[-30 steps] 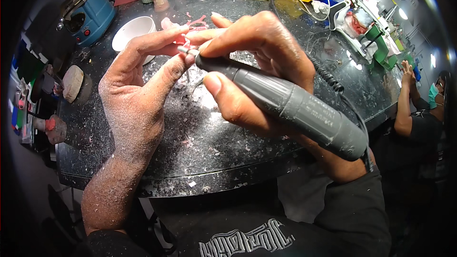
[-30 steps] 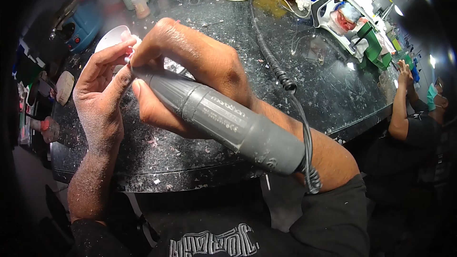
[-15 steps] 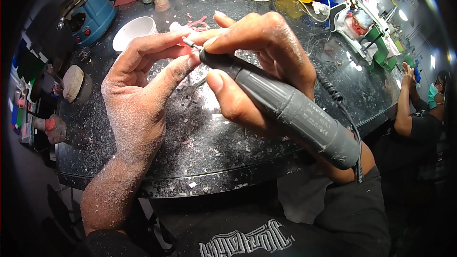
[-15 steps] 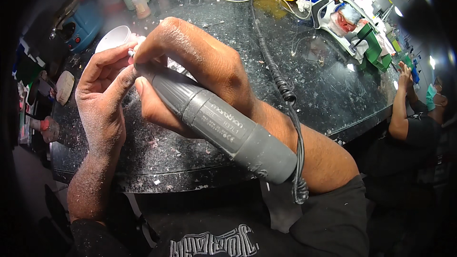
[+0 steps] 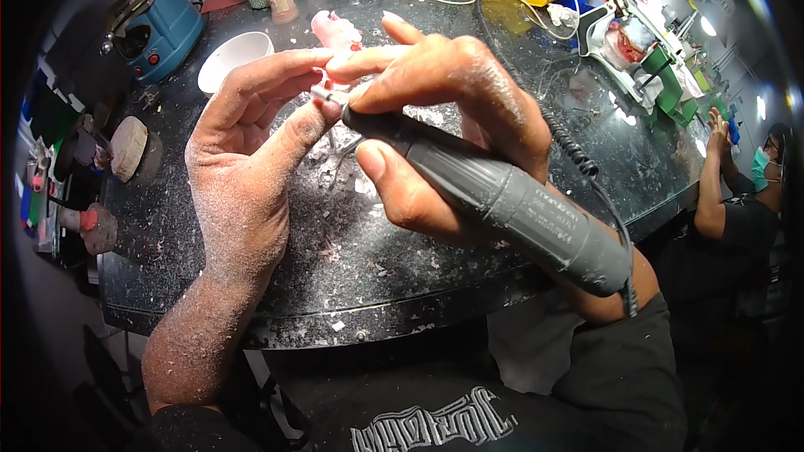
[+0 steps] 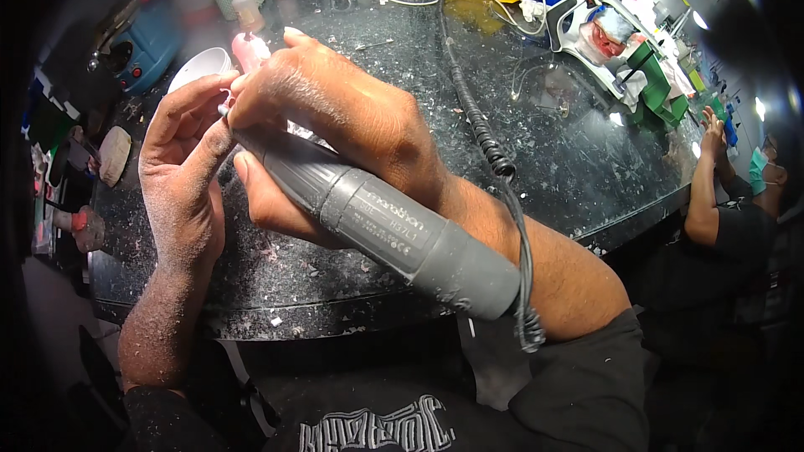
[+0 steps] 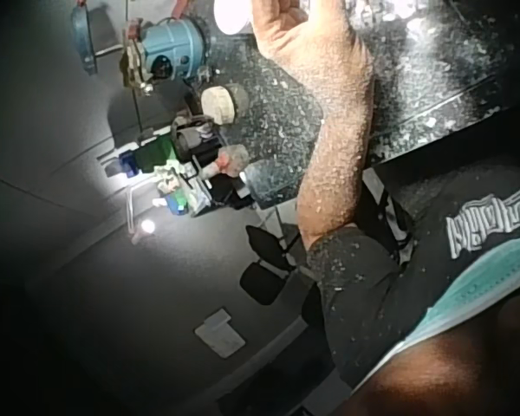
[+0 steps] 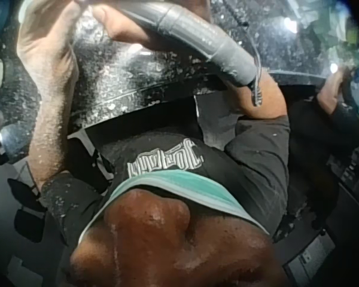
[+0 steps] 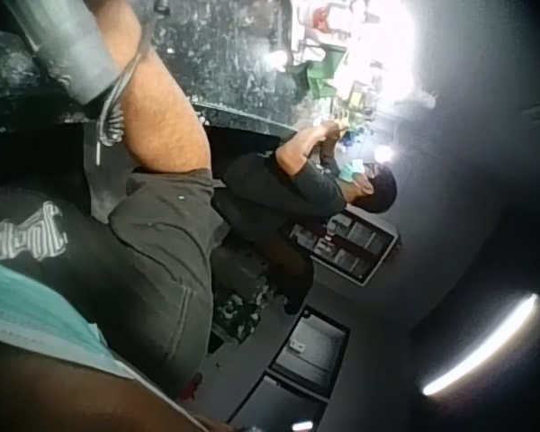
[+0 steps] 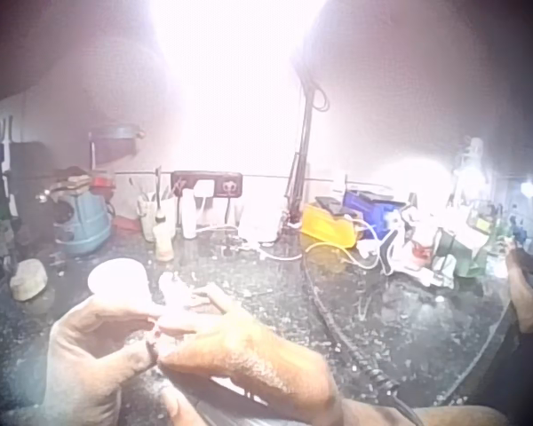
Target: The person uses a rotary tool to trim and shape a pink dental prosthesis held in the left hand, then switches to a metal file to smooth the edges. The work is performed at a cluttered bench with debris accumulating on the surface.
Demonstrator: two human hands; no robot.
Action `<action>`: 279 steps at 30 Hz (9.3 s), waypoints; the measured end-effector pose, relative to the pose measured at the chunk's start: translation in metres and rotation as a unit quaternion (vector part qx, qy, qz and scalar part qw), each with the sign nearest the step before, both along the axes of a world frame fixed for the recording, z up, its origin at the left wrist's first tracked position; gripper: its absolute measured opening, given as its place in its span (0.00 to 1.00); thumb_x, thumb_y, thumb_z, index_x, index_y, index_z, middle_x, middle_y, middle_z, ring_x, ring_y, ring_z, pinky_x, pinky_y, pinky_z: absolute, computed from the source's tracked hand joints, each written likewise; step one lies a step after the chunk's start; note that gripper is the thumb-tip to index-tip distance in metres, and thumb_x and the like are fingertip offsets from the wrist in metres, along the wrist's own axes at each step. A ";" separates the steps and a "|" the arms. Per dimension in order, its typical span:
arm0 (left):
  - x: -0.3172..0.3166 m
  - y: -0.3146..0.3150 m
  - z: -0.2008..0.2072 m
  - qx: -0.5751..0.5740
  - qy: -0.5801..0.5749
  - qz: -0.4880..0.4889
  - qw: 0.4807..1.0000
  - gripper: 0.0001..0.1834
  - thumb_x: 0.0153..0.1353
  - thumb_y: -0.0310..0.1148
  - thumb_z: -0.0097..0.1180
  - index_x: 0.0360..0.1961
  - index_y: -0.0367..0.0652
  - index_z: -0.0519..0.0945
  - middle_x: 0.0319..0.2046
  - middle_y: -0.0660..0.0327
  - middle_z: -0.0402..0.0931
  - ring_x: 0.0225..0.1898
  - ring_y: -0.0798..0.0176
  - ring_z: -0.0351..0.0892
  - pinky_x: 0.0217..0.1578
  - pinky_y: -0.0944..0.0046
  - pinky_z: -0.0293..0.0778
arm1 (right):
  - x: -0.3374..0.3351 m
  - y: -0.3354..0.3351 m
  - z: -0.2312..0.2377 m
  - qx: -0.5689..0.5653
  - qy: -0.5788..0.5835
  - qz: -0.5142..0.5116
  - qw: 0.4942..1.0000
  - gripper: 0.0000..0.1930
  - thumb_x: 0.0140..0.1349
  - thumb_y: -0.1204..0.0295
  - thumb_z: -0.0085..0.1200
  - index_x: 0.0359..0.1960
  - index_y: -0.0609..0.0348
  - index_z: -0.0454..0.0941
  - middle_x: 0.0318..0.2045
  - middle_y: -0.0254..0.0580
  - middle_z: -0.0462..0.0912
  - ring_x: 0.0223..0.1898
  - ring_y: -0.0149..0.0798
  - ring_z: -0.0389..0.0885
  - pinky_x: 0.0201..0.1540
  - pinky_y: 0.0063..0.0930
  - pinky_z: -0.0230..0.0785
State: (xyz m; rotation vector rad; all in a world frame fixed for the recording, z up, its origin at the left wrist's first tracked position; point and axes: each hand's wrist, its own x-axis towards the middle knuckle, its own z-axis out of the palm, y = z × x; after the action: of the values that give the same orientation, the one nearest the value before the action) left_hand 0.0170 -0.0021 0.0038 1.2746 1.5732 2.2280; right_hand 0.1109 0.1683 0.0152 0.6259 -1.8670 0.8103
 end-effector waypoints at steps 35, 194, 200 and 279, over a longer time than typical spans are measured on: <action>-0.009 0.000 0.009 0.032 -0.240 -0.174 0.955 0.22 0.75 0.37 0.42 0.61 0.33 0.72 0.58 0.49 0.76 0.58 0.59 0.78 0.60 0.54 0.72 | 0.005 0.008 0.002 -0.030 -0.072 0.025 0.997 0.18 0.59 0.77 0.63 0.51 0.65 0.74 0.44 0.46 0.82 0.50 0.39 0.84 0.69 0.50 0.66; -0.006 -0.001 0.014 -0.100 -0.228 -0.164 0.954 0.21 0.68 0.34 0.61 0.57 0.31 0.78 0.44 0.54 0.83 0.45 0.62 0.84 0.51 0.61 0.78 | 0.000 0.007 0.000 -0.213 -0.105 -0.041 0.970 0.16 0.64 0.77 0.64 0.53 0.58 0.78 0.37 0.36 0.83 0.37 0.23 0.80 0.42 0.17 0.73; -0.016 -0.003 0.008 -0.046 -0.238 -0.140 0.960 0.23 0.68 0.33 0.62 0.59 0.32 0.77 0.46 0.54 0.82 0.45 0.63 0.82 0.52 0.61 0.77 | 0.007 0.011 0.014 -0.088 -0.069 -0.117 0.987 0.18 0.64 0.68 0.56 0.53 0.62 0.82 0.44 0.43 0.82 0.41 0.35 0.80 0.56 0.32 0.71; -0.012 0.000 0.006 -0.087 -0.182 -0.082 0.976 0.20 0.69 0.36 0.62 0.56 0.33 0.80 0.44 0.52 0.84 0.46 0.65 0.84 0.55 0.62 0.77 | -0.001 0.019 0.003 -0.051 -0.107 -0.047 0.992 0.12 0.64 0.76 0.60 0.47 0.67 0.77 0.42 0.47 0.85 0.44 0.31 0.83 0.50 0.25 0.75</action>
State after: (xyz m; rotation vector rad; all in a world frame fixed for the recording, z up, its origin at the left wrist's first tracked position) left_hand 0.0047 -0.0024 0.0098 0.8544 1.4293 2.0275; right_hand 0.1101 0.1877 0.0187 0.3967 -2.0182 0.9347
